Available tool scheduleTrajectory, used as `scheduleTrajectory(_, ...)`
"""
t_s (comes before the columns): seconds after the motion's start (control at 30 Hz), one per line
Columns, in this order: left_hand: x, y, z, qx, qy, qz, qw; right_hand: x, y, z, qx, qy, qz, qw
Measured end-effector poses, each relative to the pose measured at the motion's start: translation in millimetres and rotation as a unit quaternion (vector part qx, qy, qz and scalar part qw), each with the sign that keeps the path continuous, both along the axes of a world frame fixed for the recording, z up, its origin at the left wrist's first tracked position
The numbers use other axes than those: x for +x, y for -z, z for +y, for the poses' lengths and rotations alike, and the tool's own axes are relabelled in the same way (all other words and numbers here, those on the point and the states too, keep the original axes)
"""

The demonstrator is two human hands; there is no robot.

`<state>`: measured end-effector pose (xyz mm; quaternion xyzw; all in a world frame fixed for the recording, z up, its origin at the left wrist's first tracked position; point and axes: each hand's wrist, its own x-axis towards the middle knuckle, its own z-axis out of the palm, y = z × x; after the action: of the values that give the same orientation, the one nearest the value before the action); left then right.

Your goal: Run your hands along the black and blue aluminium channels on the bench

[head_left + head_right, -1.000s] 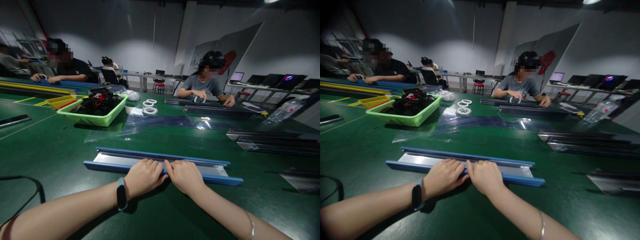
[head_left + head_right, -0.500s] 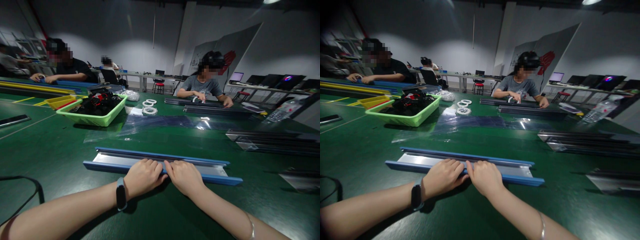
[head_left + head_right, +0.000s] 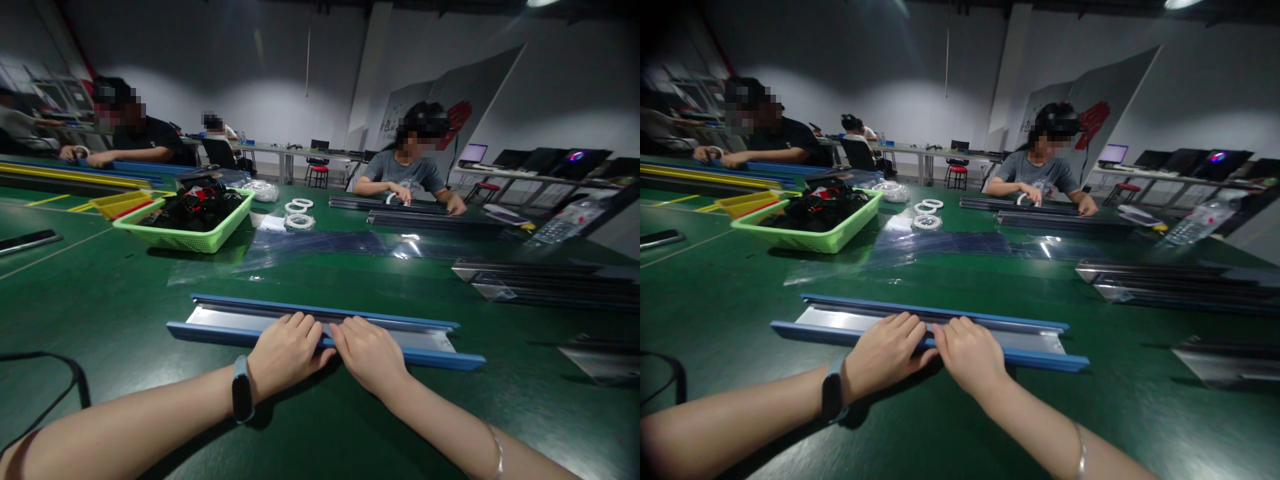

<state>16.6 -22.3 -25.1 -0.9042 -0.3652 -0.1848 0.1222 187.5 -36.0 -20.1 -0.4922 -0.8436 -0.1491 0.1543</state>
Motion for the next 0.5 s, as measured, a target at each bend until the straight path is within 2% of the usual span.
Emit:
scheduleTrajectory(0.23,-1.1,1.5,0.2,-0.013,-0.009,0.006,1.000,-0.2,0.1,-1.0,-0.023,-0.018,0.040,0.999)
scheduleTrajectory(0.5,-0.2,5.2,1.8,-0.018,-0.004,-0.006,1.000,-2.6,-0.4,-0.5,-0.023,-0.013,0.037,0.999)
